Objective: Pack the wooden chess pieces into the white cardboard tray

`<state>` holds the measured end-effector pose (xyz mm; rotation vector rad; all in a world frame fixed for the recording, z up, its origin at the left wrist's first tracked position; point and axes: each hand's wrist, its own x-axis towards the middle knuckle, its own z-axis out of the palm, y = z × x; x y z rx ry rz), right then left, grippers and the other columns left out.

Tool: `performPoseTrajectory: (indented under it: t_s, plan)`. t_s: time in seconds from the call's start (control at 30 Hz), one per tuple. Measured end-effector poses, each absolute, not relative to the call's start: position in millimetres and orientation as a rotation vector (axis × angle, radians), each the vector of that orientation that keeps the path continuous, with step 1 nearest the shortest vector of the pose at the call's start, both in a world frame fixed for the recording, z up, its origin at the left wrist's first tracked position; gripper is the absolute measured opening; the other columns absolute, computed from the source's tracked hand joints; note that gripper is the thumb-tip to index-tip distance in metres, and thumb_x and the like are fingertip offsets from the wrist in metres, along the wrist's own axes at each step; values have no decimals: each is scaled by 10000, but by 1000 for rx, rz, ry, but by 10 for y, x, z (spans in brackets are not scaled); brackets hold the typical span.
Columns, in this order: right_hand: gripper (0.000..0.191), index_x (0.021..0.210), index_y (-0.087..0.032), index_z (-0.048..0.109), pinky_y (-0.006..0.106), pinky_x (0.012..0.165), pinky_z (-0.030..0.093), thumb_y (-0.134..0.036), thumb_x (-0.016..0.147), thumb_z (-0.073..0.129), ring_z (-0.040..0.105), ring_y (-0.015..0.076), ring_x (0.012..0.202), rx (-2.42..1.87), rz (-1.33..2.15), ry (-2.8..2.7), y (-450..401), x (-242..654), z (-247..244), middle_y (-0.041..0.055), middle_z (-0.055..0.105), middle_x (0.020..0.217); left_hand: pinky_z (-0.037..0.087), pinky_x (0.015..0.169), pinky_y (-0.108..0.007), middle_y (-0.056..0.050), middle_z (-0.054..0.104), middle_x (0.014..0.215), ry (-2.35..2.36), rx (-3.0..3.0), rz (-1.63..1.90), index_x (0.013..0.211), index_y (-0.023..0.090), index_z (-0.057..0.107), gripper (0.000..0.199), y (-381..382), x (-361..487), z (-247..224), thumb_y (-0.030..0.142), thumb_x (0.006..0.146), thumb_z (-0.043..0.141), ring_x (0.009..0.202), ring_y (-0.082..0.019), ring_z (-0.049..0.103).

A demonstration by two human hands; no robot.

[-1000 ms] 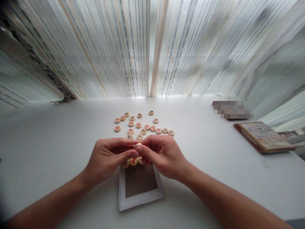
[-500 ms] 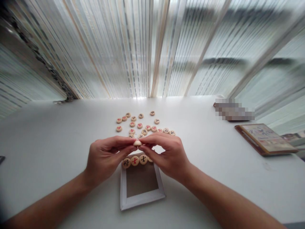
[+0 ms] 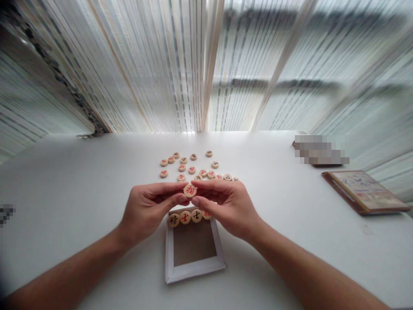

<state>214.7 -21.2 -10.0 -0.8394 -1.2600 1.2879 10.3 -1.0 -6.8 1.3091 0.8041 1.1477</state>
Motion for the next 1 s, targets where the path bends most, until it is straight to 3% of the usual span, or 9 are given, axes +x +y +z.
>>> performPoseTrajectory:
  t_s: [0.3,0.57,0.77,1.0]
  plan:
    - [358,1107,-245,880,382,808,733,-285,765,979,838,269,919,-895,1265,-1290,-212,2157,-83,93,868,1034,714,825,-270,-107,871,1009,734,1398,1132,1098,155,868,262,23,98,-36,232,851,903,906,-229,850]
    - [212,967,-219,900,245,580,640,-388,840,920,722,151,580,-915,1220,-1387,-227,2130,8,29,779,661,682,699,-198,-73,851,856,736,1481,1157,1025,177,889,182,29,85,-54,260,865,896,734,-157,800]
    - [371,820,-174,845,252,511,541,-541,869,863,645,145,543,-1003,1217,-1446,-226,2156,-7,48,748,645,704,787,-246,-89,870,957,749,1557,1171,1091,163,873,229,-13,88,-52,210,867,883,828,-195,836]
    - [405,738,-170,786,244,532,491,-536,902,837,601,130,556,-976,1308,-1459,-219,2173,-33,28,700,610,693,835,-210,-61,875,1010,657,1557,1127,1200,182,835,381,-9,92,-59,84,834,877,898,-182,849]
